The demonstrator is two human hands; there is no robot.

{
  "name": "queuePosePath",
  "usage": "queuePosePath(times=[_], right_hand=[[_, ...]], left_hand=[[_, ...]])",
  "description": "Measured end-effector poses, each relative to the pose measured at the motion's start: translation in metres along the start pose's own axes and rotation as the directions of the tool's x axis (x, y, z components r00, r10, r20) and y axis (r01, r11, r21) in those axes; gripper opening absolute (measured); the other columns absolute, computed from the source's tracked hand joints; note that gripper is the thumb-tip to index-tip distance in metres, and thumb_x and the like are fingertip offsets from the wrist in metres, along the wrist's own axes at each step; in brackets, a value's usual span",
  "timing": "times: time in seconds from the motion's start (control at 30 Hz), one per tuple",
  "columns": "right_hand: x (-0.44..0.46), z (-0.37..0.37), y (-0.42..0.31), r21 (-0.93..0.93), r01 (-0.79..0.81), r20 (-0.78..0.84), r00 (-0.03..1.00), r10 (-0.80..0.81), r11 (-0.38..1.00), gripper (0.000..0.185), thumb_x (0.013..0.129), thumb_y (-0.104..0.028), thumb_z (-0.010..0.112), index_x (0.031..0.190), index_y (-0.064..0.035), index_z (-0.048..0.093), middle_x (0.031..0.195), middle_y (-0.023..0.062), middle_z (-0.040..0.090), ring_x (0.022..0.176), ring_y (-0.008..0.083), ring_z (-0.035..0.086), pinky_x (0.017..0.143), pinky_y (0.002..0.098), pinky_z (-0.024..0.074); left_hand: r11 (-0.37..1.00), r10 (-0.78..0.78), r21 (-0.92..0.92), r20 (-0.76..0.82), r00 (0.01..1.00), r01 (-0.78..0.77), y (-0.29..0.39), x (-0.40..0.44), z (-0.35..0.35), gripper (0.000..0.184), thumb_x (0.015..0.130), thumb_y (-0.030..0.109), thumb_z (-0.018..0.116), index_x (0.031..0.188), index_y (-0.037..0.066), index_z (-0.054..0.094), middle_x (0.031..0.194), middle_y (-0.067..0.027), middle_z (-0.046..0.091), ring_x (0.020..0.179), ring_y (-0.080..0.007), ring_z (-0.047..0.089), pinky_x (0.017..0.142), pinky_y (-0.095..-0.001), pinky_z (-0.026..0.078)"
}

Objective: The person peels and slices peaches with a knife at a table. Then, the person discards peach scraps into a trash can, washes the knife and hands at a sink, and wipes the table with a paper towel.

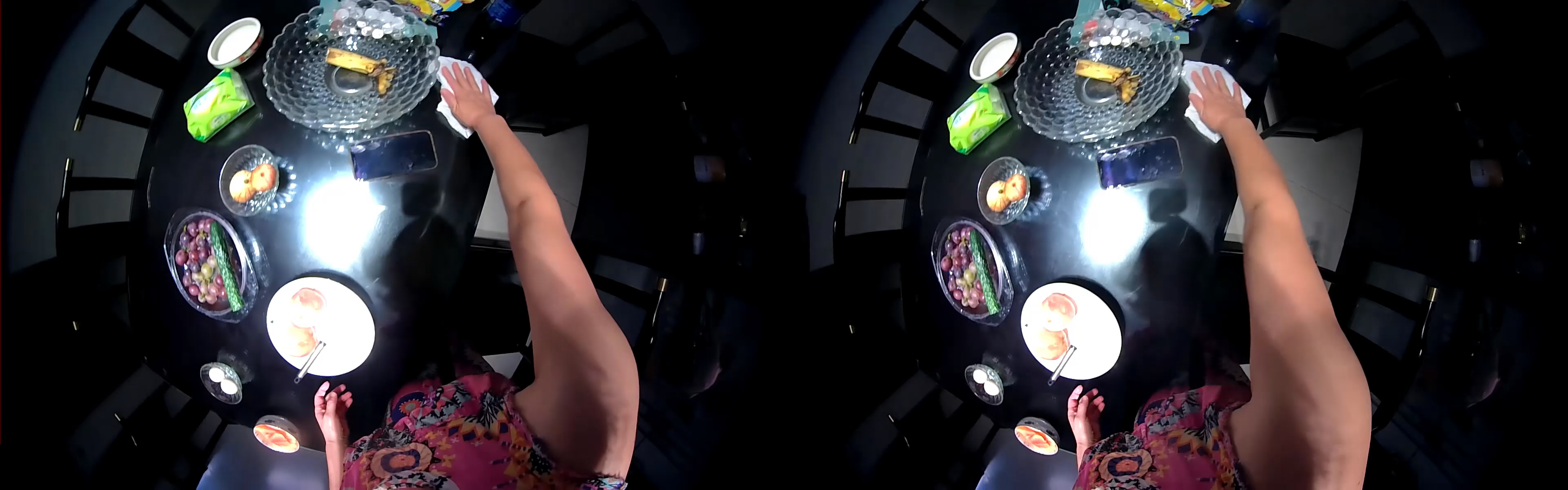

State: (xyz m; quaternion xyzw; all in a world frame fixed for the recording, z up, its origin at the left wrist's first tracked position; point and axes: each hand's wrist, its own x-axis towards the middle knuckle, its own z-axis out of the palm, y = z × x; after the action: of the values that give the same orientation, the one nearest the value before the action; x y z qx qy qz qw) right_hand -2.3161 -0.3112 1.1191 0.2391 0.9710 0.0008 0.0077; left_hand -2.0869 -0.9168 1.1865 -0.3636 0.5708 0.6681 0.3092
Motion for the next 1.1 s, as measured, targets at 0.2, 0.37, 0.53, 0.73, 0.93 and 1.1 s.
queuePosePath(times=[0.2,0.37,0.53,0.73,0.93,1.1], right_hand=[[-0.108,0.009,-0.021,0.027,0.198,-0.027,0.98,-0.197,0.98,0.053,0.086,-0.036,0.034,0.134,-0.0186,0.02,0.141,0.0039,0.015,0.13,0.0237,0.013,0.103,0.0434,0.0114],[-0.258,0.01,-0.095,0.026,0.358,-0.041,0.933,-0.357,0.933,0.057,0.083,-0.026,0.043,0.132,-0.0065,0.022,0.138,0.0125,0.021,0.128,0.0271,0.017,0.102,0.0449,0.0131],[-0.446,-0.007,-0.206,0.268,0.522,0.003,0.84,-0.542,0.81,0.062,0.076,-0.022,0.052,0.128,-0.0016,0.026,0.13,0.0159,0.032,0.124,0.0305,0.026,0.101,0.0467,0.0162],[-0.345,0.069,-0.259,0.135,0.99,-0.348,0.076,-0.934,0.03,0.048,0.073,-0.026,0.054,0.114,-0.0021,0.044,0.116,0.0148,0.046,0.11,0.0276,0.042,0.096,0.0402,0.0266],[-0.303,0.073,-0.308,0.199,0.933,-0.075,0.319,-0.945,0.299,0.031,0.076,-0.021,0.05,0.102,-0.0041,0.051,0.099,0.0098,0.052,0.092,0.0229,0.05,0.082,0.038,0.0369],[-0.43,0.067,-0.31,0.277,0.95,-0.036,0.159,-0.987,0.143,0.021,0.078,-0.017,0.046,0.092,-0.0057,0.057,0.085,0.0056,0.058,0.077,0.019,0.057,0.069,0.0362,0.0455]], left_hand=[[0.999,0.026,0.046,-0.012,1.0,-0.025,-0.019,-0.013,-0.024,0.026,0.085,0.015,0.049,0.109,0.005,0.047,0.094,-0.0112,0.058,0.075,-0.0153,0.058,0.066,-0.0247,0.047],[0.976,0.213,0.027,0.093,0.973,-0.216,-0.071,-0.014,-0.088,0.021,0.086,0.005,0.046,0.107,0.003,0.047,0.093,-0.011,0.058,0.074,-0.0145,0.057,0.066,-0.0247,0.047],[0.938,0.334,0.064,0.104,0.937,-0.341,-0.119,-0.053,-0.159,0.021,0.086,0.001,0.043,0.107,0.001,0.047,0.093,-0.0087,0.059,0.074,-0.011,0.055,0.07,-0.0218,0.045],[0.932,0.361,0.12,-0.186,0.914,-0.343,-0.128,-0.035,-0.07,0.018,0.086,0.003,0.044,0.103,0.0,0.05,0.088,-0.0066,0.059,0.073,-0.0103,0.054,0.071,-0.0223,0.044],[0.912,0.381,0.267,-0.273,0.883,-0.311,-0.146,-0.05,-0.077,0.014,0.086,0.006,0.046,0.097,-0.001,0.053,0.084,-0.0047,0.059,0.07,-0.0086,0.053,0.067,-0.0211,0.044],[0.939,0.311,0.224,-0.223,0.924,-0.262,-0.182,-0.027,-0.082,0.013,0.085,0.005,0.046,0.094,0.0,0.054,0.079,-0.0041,0.058,0.067,-0.0092,0.055,0.064,-0.0217,0.045]])
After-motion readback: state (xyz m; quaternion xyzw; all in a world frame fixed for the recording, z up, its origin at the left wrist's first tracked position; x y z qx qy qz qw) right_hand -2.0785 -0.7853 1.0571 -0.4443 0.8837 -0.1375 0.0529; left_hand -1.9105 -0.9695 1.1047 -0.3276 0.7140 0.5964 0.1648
